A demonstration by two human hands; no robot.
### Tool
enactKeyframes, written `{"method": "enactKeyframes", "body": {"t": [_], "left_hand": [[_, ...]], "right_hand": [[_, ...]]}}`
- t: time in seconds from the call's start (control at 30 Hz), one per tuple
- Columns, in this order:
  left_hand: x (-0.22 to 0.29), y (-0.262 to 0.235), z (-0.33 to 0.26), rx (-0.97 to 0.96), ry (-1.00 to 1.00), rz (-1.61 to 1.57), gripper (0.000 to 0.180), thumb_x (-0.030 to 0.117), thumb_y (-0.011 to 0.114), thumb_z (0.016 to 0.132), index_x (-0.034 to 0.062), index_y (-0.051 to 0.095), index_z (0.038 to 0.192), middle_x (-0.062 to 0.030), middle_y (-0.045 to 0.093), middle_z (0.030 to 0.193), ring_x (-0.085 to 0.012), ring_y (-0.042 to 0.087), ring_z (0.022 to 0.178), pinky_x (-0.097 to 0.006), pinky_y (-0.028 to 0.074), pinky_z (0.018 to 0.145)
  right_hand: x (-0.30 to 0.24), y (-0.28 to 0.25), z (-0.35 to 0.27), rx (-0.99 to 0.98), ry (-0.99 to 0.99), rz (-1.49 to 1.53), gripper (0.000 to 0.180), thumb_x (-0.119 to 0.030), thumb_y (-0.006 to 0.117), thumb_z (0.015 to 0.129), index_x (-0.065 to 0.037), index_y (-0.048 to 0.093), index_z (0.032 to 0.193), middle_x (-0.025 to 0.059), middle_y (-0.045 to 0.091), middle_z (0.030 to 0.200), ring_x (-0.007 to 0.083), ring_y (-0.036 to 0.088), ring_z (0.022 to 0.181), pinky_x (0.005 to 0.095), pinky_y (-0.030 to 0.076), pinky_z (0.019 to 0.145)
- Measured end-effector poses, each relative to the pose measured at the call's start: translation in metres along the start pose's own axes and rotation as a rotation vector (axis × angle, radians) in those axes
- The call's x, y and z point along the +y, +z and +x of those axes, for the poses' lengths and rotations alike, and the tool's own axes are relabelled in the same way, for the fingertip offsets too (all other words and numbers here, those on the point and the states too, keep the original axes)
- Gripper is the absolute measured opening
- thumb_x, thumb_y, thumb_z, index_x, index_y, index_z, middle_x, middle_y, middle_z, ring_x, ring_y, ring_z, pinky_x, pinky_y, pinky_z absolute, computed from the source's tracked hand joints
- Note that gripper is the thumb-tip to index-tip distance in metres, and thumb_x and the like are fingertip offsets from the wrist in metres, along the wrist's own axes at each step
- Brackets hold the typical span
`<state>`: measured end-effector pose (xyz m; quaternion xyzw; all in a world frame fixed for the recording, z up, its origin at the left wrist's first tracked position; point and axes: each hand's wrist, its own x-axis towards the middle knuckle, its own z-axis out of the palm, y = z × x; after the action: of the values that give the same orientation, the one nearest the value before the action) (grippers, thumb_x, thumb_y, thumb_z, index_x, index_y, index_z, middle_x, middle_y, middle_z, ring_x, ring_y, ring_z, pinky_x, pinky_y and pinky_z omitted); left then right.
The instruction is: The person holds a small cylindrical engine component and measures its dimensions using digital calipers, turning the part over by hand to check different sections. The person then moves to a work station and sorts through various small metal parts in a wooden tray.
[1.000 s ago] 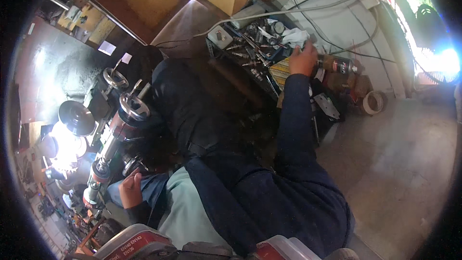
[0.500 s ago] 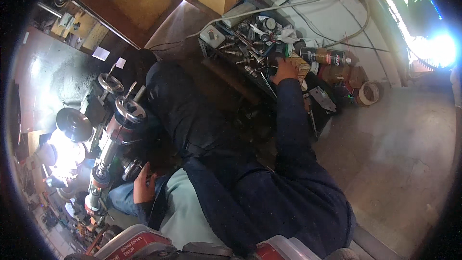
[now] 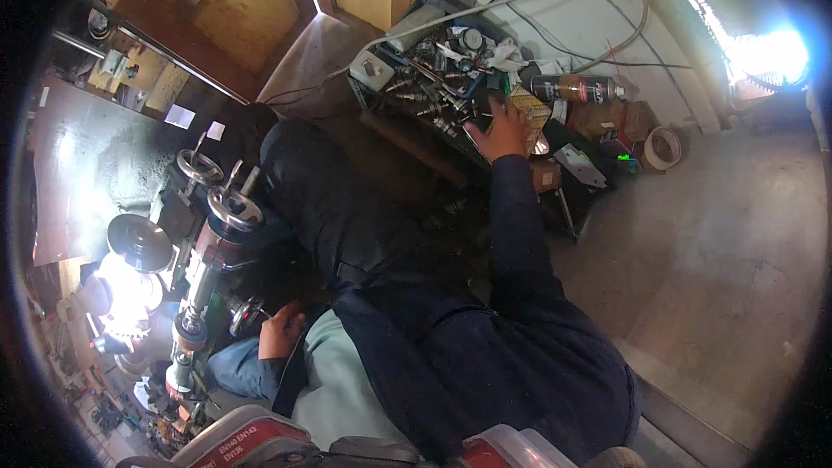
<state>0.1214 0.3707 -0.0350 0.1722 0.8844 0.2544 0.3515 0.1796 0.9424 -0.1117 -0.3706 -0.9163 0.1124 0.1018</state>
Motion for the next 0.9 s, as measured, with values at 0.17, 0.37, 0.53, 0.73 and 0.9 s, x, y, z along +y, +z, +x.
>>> {"method": "enactKeyframes", "body": {"t": [0.17,0.37,0.53,0.73,0.9], "left_hand": [[0.017,-0.014,-0.005,0.05,0.053,-0.011,0.026,0.02,0.063,0.096,-0.0053,0.07,0.098,-0.0208,0.073,0.101,-0.0399,0.07,0.096,-0.04,0.055,0.083],[0.031,-0.002,-0.025,0.391,0.034,-0.093,0.023,0.018,0.064,0.095,-0.0037,0.069,0.101,-0.0195,0.071,0.114,-0.0381,0.068,0.103,-0.04,0.054,0.088],[0.023,0.035,-0.05,0.395,-0.086,-0.074,0.026,0.018,0.064,0.095,0.0007,0.068,0.114,-0.0183,0.069,0.122,-0.0348,0.066,0.111,-0.04,0.053,0.095],[0.039,0.049,-0.03,0.309,0.059,-0.089,0.03,0.019,0.065,0.094,0.0033,0.066,0.119,-0.0172,0.068,0.121,-0.036,0.065,0.111,-0.043,0.052,0.095],[0.049,0.036,-0.045,0.534,0.059,-0.09,0.03,0.02,0.066,0.093,0.0047,0.066,0.12,-0.0158,0.069,0.117,-0.0356,0.065,0.11,-0.043,0.051,0.095]], "right_hand": [[-0.031,0.038,0.091,0.142,-0.149,0.178,0.044,-0.022,0.074,0.088,-0.007,0.064,0.128,0.0214,0.061,0.127,0.0411,0.056,0.118,0.0475,0.046,0.101],[-0.068,0.101,0.191,-0.071,-0.177,0.053,0.042,-0.016,0.065,0.093,-0.014,0.063,0.135,0.0216,0.055,0.139,0.0401,0.052,0.127,0.049,0.046,0.105],[-0.111,0.097,0.194,-0.235,-0.267,-0.116,0.037,-0.013,0.053,0.093,-0.011,0.066,0.128,0.0237,0.064,0.124,0.0415,0.06,0.116,0.0484,0.05,0.098],[-0.007,0.144,0.254,-0.057,-0.246,0.166,0.046,-0.022,0.074,0.088,-0.008,0.064,0.13,0.0187,0.07,0.119,0.0327,0.066,0.112,0.0416,0.05,0.097],[-0.067,0.033,0.163,-0.083,-0.222,0.491,0.047,-0.028,0.072,0.091,-0.002,0.063,0.128,0.0154,0.068,0.122,0.0294,0.066,0.108,0.0387,0.049,0.094]]}}
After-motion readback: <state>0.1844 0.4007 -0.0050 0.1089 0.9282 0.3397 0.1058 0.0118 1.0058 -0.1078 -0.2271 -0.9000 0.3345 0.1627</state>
